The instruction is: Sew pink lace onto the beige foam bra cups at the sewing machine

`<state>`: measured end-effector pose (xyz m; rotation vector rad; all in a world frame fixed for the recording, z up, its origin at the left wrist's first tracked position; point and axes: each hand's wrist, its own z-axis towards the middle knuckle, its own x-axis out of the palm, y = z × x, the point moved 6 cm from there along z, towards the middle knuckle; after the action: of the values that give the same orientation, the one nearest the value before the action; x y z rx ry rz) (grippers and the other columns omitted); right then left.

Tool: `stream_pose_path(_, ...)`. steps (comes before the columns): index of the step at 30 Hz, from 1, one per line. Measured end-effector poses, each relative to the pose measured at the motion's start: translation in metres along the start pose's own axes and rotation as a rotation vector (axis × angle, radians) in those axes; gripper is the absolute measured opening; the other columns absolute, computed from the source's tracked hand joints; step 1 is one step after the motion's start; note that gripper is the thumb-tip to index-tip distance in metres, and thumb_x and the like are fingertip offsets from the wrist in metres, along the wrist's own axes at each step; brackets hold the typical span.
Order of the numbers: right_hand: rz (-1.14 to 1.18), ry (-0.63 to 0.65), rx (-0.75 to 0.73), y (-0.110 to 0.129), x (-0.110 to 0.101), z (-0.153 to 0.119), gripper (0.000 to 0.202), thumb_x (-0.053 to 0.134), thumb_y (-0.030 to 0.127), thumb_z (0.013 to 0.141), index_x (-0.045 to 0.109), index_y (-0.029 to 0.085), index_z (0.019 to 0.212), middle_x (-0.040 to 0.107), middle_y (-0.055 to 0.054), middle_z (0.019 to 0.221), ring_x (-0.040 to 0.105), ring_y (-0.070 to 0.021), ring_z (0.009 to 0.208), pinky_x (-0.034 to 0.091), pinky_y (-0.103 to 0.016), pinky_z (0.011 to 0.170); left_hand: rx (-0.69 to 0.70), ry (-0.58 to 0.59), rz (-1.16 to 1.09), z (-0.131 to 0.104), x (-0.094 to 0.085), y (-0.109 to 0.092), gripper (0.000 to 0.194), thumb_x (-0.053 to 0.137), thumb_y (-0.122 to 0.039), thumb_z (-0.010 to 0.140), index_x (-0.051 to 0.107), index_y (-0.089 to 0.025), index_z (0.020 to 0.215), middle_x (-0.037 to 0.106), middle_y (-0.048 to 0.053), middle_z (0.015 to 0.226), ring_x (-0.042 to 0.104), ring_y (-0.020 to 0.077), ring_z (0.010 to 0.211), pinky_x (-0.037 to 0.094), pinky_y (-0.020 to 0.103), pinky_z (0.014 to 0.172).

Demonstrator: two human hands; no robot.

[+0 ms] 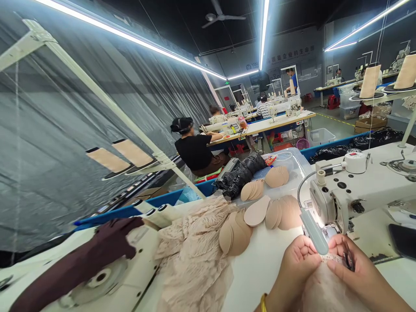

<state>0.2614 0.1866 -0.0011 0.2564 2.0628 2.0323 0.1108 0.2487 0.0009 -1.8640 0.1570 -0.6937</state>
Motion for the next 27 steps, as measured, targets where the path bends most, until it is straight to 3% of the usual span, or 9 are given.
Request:
stream_pose_path(5,0.071,0.03,0.007,-0.003,0.006,-0.001,0.038,0.076,0.053,0.085,0.064,0.027,0.111,0.066,0.003,0.085,0.064,-0.0226,0.081,0.048,-0.034,0.077,0.055,-0.026,0.032,0.003,-0.003,0.004,0.048,0.098,-0.044,0.059,0.067,-0.018,0.084,0.064,0.001,0.075,0.057,0.0156,0.07,0.046,0.027,0.071)
stream_pose_path(12,0.053,0.004,0.029,-0.002,0.006,-0.002,0.037,0.072,0.053,0.085,0.063,0.027,0.11,0.07,0.003,0.084,0.066,-0.0235,0.08,0.046,-0.036,0.078,0.074,-0.096,0.027,0.005,-0.012,0.01,0.05,0.098,-0.047,0.058,0.066,-0.018,0.082,0.063,0.0,0.072,0.056,0.0155,0.069,0.048,0.027,0.068)
stream_pose_path(21,0.096,0.004,0.042,-0.006,0.004,0.0,0.039,0.077,0.054,0.084,0.062,0.027,0.108,0.077,-0.001,0.09,0.072,-0.0271,0.089,0.052,-0.038,0.085,-0.027,0.001,-0.119,-0.006,0.011,-0.01,0.041,0.096,-0.033,0.064,0.064,-0.019,0.085,0.065,-0.001,0.069,0.047,0.0106,0.057,0.038,0.025,0.059)
stream_pose_path(27,0.087,-0.007,0.04,-0.006,0.004,0.0,0.038,0.076,0.053,0.083,0.062,0.027,0.107,0.073,0.002,0.085,0.07,-0.0249,0.084,0.05,-0.037,0.082,-0.015,0.016,-0.094,-0.004,0.007,-0.007,0.035,0.094,-0.032,0.064,0.068,-0.017,0.083,0.062,-0.002,0.066,0.046,0.0101,0.058,0.036,0.024,0.061)
